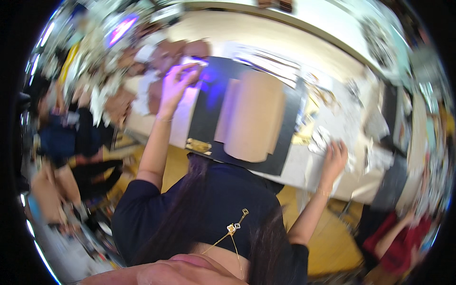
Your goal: The person repeatedly picks up small rectangular fabric pieces and wraps them around a cylindrical cardboard form. They place the wrapped pieces on the table and continue the process with additional pieces.
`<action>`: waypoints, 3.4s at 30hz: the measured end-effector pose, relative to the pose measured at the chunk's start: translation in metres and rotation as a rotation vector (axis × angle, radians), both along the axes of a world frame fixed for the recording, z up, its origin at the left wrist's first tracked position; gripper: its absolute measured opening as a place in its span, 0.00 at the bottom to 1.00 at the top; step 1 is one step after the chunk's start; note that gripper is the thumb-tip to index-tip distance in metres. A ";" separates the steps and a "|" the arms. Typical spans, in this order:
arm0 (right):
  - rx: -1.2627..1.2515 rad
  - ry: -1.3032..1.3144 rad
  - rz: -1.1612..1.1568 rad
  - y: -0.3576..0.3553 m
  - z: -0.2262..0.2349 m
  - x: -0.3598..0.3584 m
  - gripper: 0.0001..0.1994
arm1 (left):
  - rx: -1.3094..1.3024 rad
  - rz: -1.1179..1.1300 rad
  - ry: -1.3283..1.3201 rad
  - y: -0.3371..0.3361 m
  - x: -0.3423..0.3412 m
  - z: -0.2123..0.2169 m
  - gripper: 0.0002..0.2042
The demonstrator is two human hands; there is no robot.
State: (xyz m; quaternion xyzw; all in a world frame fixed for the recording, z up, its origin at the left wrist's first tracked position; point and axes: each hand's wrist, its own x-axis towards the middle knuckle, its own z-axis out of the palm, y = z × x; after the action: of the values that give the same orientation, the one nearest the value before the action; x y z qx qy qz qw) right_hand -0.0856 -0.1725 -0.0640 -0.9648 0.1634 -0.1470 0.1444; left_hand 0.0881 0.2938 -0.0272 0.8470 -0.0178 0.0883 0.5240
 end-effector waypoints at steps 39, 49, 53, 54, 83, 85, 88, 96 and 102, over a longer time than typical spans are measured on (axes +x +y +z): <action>0.146 0.367 0.113 -0.039 0.011 0.027 0.09 | 0.351 1.086 0.074 0.359 -0.030 -0.040 0.16; 0.196 0.409 0.093 -0.038 0.015 0.029 0.09 | 0.736 1.175 0.495 0.343 0.008 -0.024 0.13; 0.292 0.357 0.045 -0.032 0.017 0.029 0.10 | 0.734 1.219 0.531 0.344 0.016 -0.027 0.11; 0.290 0.351 0.036 -0.031 0.019 0.029 0.10 | 0.719 1.216 0.533 0.345 0.016 -0.028 0.11; 0.314 0.415 -0.096 -0.031 0.030 0.028 0.12 | -0.874 0.416 -0.101 0.334 -0.073 0.013 0.14; 0.292 0.422 -0.085 -0.030 0.030 0.029 0.12 | -0.787 0.344 -0.135 0.291 -0.075 0.051 0.15; 0.291 0.417 -0.052 -0.030 0.030 0.028 0.11 | -0.700 0.236 -0.164 0.222 -0.071 0.097 0.14; 0.710 0.545 0.176 -0.052 0.047 0.018 0.10 | -0.540 -0.200 0.030 0.025 -0.077 0.153 0.11; 0.850 0.354 0.307 -0.058 0.061 0.009 0.08 | -0.868 -0.473 0.479 -0.093 -0.081 0.118 0.09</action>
State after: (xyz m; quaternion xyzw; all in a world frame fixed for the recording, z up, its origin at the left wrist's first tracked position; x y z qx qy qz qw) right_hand -0.0763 -0.2303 -0.0028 -0.8435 0.0867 0.1224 0.5158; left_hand 0.0076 0.2009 0.0907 0.5224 -0.0500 -0.2279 0.8202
